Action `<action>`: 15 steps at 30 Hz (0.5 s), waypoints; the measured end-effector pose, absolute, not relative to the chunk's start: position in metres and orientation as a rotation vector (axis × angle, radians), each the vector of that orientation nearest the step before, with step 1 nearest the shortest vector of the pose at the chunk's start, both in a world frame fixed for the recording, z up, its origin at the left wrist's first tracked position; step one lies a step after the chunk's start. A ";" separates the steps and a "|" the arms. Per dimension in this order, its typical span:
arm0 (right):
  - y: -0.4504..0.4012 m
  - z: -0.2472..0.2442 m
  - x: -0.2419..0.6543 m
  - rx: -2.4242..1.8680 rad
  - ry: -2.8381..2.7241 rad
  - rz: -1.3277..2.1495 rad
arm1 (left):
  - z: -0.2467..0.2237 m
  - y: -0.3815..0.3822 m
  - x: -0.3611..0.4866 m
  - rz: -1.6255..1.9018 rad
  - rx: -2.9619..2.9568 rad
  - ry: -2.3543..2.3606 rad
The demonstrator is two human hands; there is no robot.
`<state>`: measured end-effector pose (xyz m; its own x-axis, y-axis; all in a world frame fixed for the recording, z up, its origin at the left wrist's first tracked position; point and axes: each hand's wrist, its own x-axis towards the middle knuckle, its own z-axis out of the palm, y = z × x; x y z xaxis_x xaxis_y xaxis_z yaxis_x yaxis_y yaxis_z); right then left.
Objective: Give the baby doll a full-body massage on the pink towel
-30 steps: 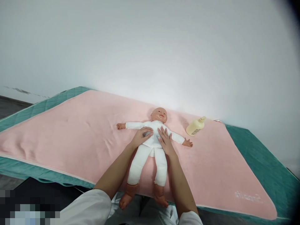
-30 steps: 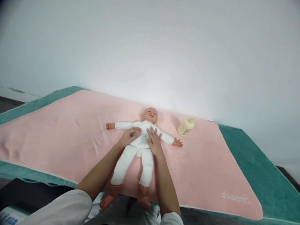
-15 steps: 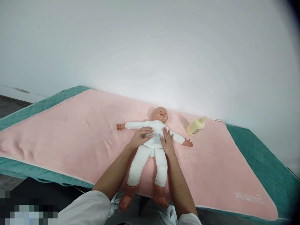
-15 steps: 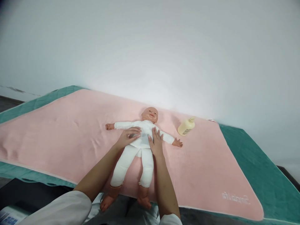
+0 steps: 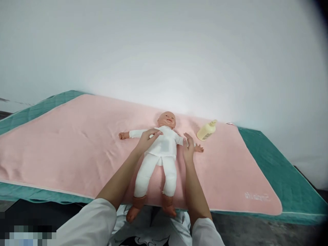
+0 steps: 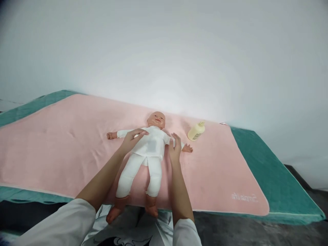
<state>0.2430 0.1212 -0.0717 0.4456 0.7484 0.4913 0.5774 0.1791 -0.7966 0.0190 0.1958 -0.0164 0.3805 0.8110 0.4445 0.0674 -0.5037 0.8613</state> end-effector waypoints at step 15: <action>0.165 0.010 0.392 -1.783 -1.112 -0.132 | 0.058 0.201 0.230 0.755 1.702 0.383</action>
<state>0.3917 0.1653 0.0105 0.5729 0.6217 0.5342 0.7291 -0.0888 -0.6786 0.2300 0.2008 0.0585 0.7373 0.6146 0.2806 -0.1374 -0.2703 0.9529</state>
